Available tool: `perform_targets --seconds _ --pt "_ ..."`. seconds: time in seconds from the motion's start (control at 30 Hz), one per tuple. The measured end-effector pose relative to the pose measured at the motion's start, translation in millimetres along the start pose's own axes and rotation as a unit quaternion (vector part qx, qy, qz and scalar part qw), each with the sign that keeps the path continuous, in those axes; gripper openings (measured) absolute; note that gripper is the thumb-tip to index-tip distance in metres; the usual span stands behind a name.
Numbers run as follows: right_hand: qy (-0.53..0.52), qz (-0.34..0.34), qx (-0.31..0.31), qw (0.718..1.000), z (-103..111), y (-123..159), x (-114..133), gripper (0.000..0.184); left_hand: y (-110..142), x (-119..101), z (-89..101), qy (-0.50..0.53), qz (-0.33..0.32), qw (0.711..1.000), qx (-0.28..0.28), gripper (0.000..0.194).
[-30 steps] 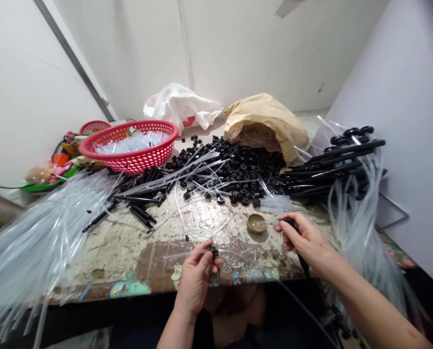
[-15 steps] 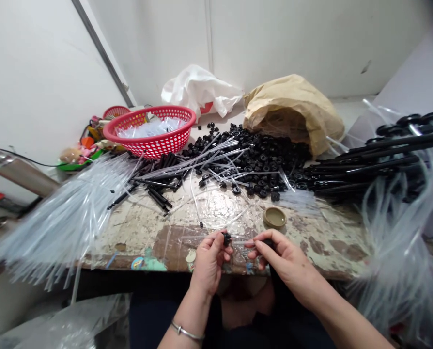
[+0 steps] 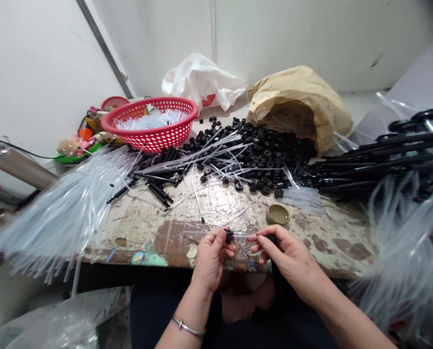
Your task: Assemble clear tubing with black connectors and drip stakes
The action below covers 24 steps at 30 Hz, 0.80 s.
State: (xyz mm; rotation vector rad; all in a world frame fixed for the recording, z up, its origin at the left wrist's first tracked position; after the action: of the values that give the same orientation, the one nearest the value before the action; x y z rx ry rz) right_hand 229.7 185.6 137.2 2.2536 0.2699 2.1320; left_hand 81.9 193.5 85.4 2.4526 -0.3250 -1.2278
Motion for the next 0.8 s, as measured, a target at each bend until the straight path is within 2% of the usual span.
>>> perform_targets --seconds 0.57,0.8 --pt "0.04 -0.005 0.005 0.999 -4.4 0.8 7.8 0.026 0.9 0.9 2.1 -0.001 0.007 1.0 0.008 0.026" --pt "0.16 -0.003 0.01 0.987 -9.6 -6.1 10.3 0.02 1.0 0.8 2.6 0.002 0.006 1.0 0.007 0.027"
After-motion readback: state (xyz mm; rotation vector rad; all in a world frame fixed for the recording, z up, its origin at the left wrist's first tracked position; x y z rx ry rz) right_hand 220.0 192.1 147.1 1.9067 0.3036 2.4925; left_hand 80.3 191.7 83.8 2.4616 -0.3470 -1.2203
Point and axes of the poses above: each hand's wrist, its own y-axis away from the middle knuckle, its own z-axis out of the back of the hand, x = y × z, the point moved 7 cm from there along -y, towards the middle knuckle, and after that the axes turned 5 degrees about z, right-handed, at the moved point
